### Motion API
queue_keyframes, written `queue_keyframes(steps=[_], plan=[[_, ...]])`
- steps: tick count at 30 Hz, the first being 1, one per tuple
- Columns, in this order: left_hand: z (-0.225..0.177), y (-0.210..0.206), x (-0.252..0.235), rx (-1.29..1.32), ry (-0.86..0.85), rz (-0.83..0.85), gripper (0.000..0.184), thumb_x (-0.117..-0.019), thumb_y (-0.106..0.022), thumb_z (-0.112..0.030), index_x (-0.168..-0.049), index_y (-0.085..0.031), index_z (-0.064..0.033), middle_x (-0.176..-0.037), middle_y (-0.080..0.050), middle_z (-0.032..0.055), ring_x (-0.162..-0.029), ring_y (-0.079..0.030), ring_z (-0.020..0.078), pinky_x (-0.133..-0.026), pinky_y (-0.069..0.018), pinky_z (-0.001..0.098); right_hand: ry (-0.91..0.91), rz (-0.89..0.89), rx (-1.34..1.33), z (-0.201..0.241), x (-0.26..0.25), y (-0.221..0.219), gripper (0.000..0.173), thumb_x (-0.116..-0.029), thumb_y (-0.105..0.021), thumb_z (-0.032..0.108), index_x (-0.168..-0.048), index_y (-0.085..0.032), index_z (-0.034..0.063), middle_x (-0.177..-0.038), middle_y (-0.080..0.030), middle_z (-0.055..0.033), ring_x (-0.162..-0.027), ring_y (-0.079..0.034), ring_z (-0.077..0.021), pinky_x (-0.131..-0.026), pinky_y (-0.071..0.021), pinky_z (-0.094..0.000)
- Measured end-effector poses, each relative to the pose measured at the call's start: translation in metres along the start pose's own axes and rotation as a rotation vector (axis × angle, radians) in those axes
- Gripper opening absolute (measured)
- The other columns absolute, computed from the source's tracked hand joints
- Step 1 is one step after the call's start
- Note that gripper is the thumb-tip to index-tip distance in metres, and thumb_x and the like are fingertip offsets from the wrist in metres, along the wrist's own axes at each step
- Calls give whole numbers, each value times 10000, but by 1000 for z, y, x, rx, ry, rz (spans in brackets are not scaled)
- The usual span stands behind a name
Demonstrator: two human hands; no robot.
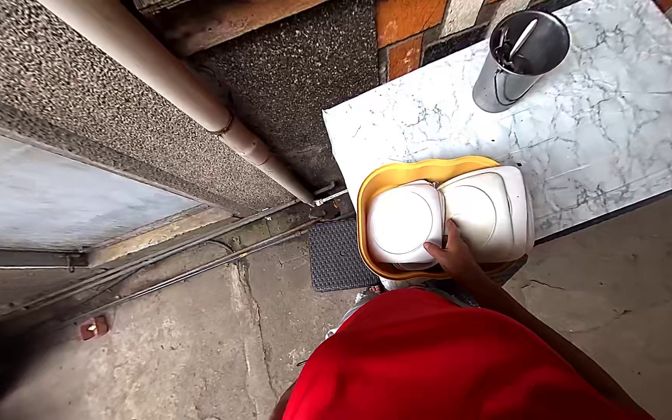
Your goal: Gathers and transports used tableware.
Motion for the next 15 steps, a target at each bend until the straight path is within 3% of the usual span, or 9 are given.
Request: queue_keyframes(steps=[1,2,3,4,5,7,9,13,15], plan=[[-4,14,-49,-268,-63,150,381,-1134,-325,-165,-1322,-565,64,-1255,-652,200,-1126,-633,224,-1025,-483,386,-22,10,-10,-1,-3,1,863,-997,-669,294,-1612,-160,-31,-1526,-424,-321,-1410,-460,-394,-1166,-379,-483],[-12,26,-89,-592,-175,257,352,-1116,-412,-184,-1273,-616,57,-1190,-674,220,-1080,-651,276,-980,-509,456,-28,20,-18,-2,-7,2,813,-996,-670,300,-1599,-230,-22,-1510,-441,-317,-1393,-472,-399,-1151,-394,-500],[-24,38,-121,-854,-311,260,345,-1074,-513,-242,-1181,-686,36,-1068,-711,228,-968,-688,328,-856,-550,528,-30,32,-23,0,-9,2,776,-994,-671,300,-1584,-280,-18,-1505,-444,-313,-1392,-468,-401,-1147,-395,-507],[-48,49,-135,-1045,-434,138,382,-1037,-568,-305,-1104,-731,34,-998,-728,267,-910,-713,407,-763,-565,608,-26,37,-23,4,-9,2,739,-994,-672,288,-1563,-319,-25,-1502,-447,-310,-1395,-464,-399,-1147,-394,-510],[-88,51,-119,-1166,-366,-14,412,-1048,-548,-327,-1186,-702,30,-1131,-696,309,-1062,-675,483,-864,-523,686,-8,26,-25,10,-7,3,697,-990,-676,258,-1535,-356,-38,-1480,-467,-310,-1382,-474,-402,-1137,-400,-518],[-187,28,-52,-1096,-415,-274,444,-1082,-488,-279,-1380,-591,32,-1339,-603,330,-1264,-572,520,-1034,-426,709,34,8,-16,25,1,1,679,-978,-684,205,-1522,-363,-43,-1437,-500,-314,-1334,-514,-410,-1102,-430,-530],[-266,-16,8,-875,-788,-384,463,-1080,-510,-253,-1432,-544,46,-1363,-599,309,-1268,-581,484,-1071,-427,652,71,16,-8,40,8,-3,730,-974,-683,181,-1562,-306,-33,-1442,-493,-316,-1306,-532,-419,-1084,-447,-532],[-345,-131,65,-759,-1563,-296,469,-1019,-590,-316,-1356,-638,6,-1392,-605,250,-1304,-564,438,-1092,-413,614,165,-43,3,56,12,-7,670,-933,-725,171,-1501,-429,-25,-1399,-508,-295,-1263,-538,-421,-1040,-467,-553],[-368,-185,76,-819,-1765,-222,496,-1023,-553,-420,-1356,-664,-70,-1471,-547,237,-1391,-475,457,-1149,-339,633,228,-30,-19,59,13,-8,622,-930,-731,176,-1459,-484,-39,-1387,-513,-291,-1261,-536,-412,-1038,-466,-554]])
Point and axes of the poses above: each hand's wrist, its own x-axis away from the middle knuckle, its own y-axis out of the back of the hand, z = x × y, the point moved 5 cm from there along -x, towards the middle knuckle
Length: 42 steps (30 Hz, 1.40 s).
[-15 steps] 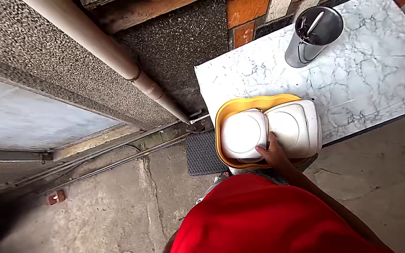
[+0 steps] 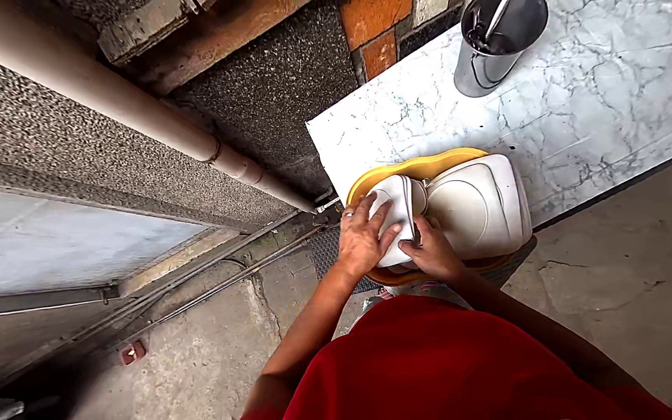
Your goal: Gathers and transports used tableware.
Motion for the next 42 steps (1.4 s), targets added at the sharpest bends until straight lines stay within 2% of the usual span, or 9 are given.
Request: queue_keyframes(steps=[4,7,13,24,27,31,34,39,42], plan=[[-22,-36,-46,14,24,146,521,-1046,-489,-476,-1414,-635,-137,-1613,-348,274,-1510,-284,482,-1211,-244,623,117,142,-110,0,0,0,448,-937,-711,158,-1310,-597,-61,-1327,-582,-263,-1224,-586,-334,-1027,-499,-467],[-15,-37,-49,55,179,246,411,-986,-595,-218,-1386,-658,-149,-1662,-242,263,-1540,-234,444,-1217,-275,588,107,261,-38,-5,-9,18,351,-968,-636,103,-1299,-655,-13,-1296,-641,-216,-1163,-642,-293,-1000,-527,-450],[1,-13,-32,95,251,106,478,-925,-560,-20,-1385,-651,-114,-1650,-285,250,-1503,-358,382,-1150,-401,533,-142,112,254,-12,-79,40,617,-1050,-537,158,-1579,-290,-42,-1469,-492,-302,-1356,-508,-438,-1116,-417,-574],[16,-4,-16,178,284,34,501,-917,-564,-22,-1399,-640,-136,-1674,-260,199,-1512,-348,342,-1157,-391,530,-174,131,488,10,-103,-26,676,-958,-567,-10,-1566,-276,-63,-1443,-492,-322,-1238,-584,-487,-984,-504,-610],[15,-3,-16,174,292,32,504,-915,-572,-22,-1401,-641,-135,-1674,-259,203,-1509,-350,355,-1154,-394,534,-127,170,444,7,-115,-19,519,-987,-503,-1,-1501,-436,-27,-1346,-590,-312,-1249,-586,-482,-1016,-467,-638],[17,-5,-15,184,290,29,508,-907,-561,-27,-1392,-649,-149,-1679,-253,189,-1517,-332,354,-1159,-379,551,-107,325,254,-9,-140,3,325,-1075,-449,74,-1310,-674,85,-1143,-679,-178,-849,-660,-264,-775,-552,-452],[17,-5,-18,201,299,36,500,-919,-557,-28,-1395,-645,-154,-1685,-246,176,-1525,-319,347,-1165,-373,549,149,250,642,-10,-147,9,251,-1006,-558,52,-1162,-755,56,-1229,-697,-201,-1209,-628,-378,-1045,-468,-571],[20,-5,-18,184,279,22,491,-923,-557,-20,-1386,-654,-153,-1680,-262,175,-1506,-357,348,-1148,-396,548,10,40,1008,-26,-147,8,446,-951,-702,304,-1163,-688,-88,-1300,-591,-338,-1305,-491,-503,-1090,-324,-658],[21,-5,-17,196,277,18,500,-919,-570,-23,-1392,-650,-163,-1681,-257,181,-1509,-353,346,-1153,-393,544,-116,67,1082,-33,-149,-1,482,-949,-676,238,-1261,-616,-124,-1362,-547,-348,-1358,-447,-497,-1146,-252,-659]])
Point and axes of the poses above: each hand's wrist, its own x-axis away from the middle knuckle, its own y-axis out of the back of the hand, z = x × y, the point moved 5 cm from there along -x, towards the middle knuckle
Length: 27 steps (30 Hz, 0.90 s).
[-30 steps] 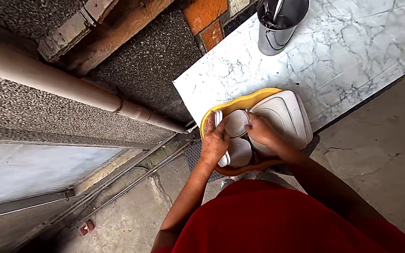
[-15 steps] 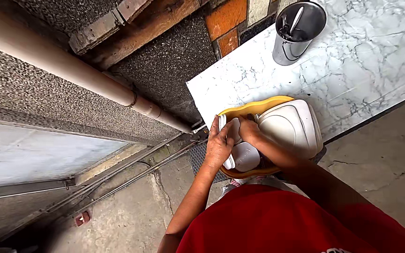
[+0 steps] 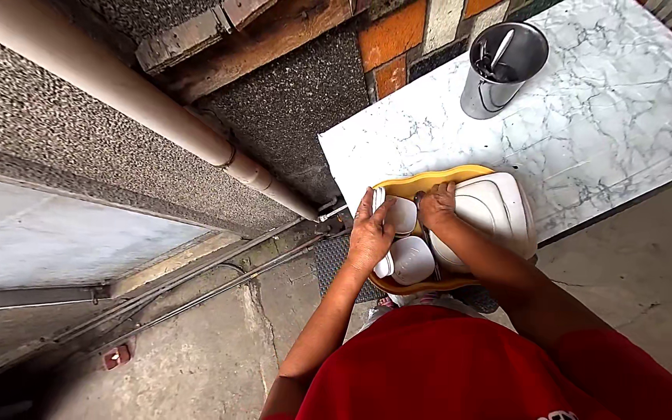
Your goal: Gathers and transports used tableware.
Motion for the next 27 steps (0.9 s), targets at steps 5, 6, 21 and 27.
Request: queue_keyframes(steps=[5,6,21,27], plan=[[-1,-1,-2,26,29,14,478,-934,-556,-38,-1385,-659,-157,-1669,-277,198,-1528,-318,339,-1184,-358,506,-123,38,-63,5,1,-3,446,-1037,-487,86,-1441,-429,-93,-1311,-598,-336,-1366,-473,-493,-1187,-220,-636],[-1,-1,-3,31,25,11,473,-933,-553,-41,-1378,-664,-157,-1667,-280,200,-1529,-316,339,-1189,-352,501,-123,28,-74,5,1,-2,412,-1047,-456,63,-1431,-432,-84,-1268,-627,-320,-1335,-510,-476,-1184,-233,-624],[3,3,-1,52,4,18,479,-932,-541,-44,-1381,-662,-163,-1659,-292,209,-1537,-299,339,-1196,-341,508,-58,122,-262,2,-7,31,305,-962,-668,177,-1100,-681,-95,-1240,-652,-301,-1226,-598,-458,-986,-431,-678],[1,4,-3,68,10,33,476,-939,-534,-44,-1380,-663,-169,-1659,-294,205,-1538,-295,337,-1198,-333,515,115,28,-483,-18,-2,50,297,-1037,-604,183,-1182,-666,-68,-1193,-668,-297,-1207,-606,-469,-1036,-430,-652]])
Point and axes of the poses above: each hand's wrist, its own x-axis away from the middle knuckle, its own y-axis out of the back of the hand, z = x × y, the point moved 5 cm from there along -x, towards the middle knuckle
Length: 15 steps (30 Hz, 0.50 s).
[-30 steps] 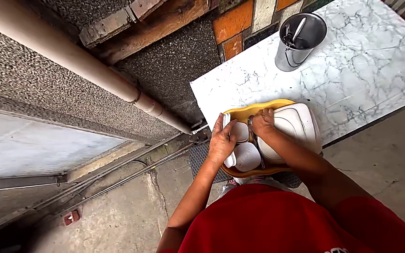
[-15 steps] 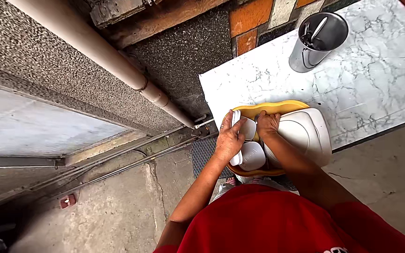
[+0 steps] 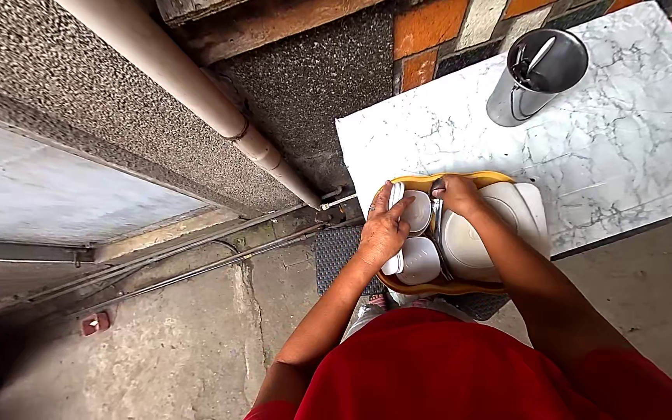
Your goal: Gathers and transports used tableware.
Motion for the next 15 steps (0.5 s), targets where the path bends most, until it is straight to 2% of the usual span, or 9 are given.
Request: queue_keyframes(steps=[3,7,11,13,15], plan=[[1,-2,-2,2,5,8,470,-946,-534,-47,-1377,-665,-178,-1665,-286,195,-1535,-299,336,-1192,-341,515,134,-161,-268,-7,10,9,292,-1059,-552,144,-1293,-615,-17,-1189,-694,-231,-1157,-655,-378,-1032,-474,-568],[1,-4,-4,0,-13,-5,470,-933,-533,-37,-1361,-675,-171,-1663,-286,199,-1525,-313,351,-1179,-351,532,242,-406,-575,-12,19,33,255,-1050,-519,75,-1277,-584,-23,-1216,-652,-208,-1121,-645,-248,-999,-505,-410],[-2,-8,-6,0,8,18,470,-938,-541,-49,-1367,-674,-186,-1668,-278,191,-1519,-324,353,-1168,-360,541,290,-571,-834,-25,18,81,296,-1022,-543,79,-1295,-542,-35,-1082,-649,-128,-916,-653,-132,-820,-561,-327],[-3,-11,-7,-8,20,35,469,-936,-538,-65,-1364,-677,-195,-1675,-263,188,-1526,-308,355,-1165,-356,553,295,-610,-1171,-35,16,110,302,-1006,-560,32,-1299,-503,-9,-1059,-636,-83,-914,-680,-141,-814,-608,-351],[-3,-15,-8,-23,-1,26,465,-930,-532,-85,-1355,-685,-196,-1668,-275,201,-1532,-294,371,-1166,-354,561,256,-634,-1607,-43,10,127,226,-1046,-511,22,-1265,-464,54,-1011,-629,-59,-856,-686,-154,-780,-614,-342]])
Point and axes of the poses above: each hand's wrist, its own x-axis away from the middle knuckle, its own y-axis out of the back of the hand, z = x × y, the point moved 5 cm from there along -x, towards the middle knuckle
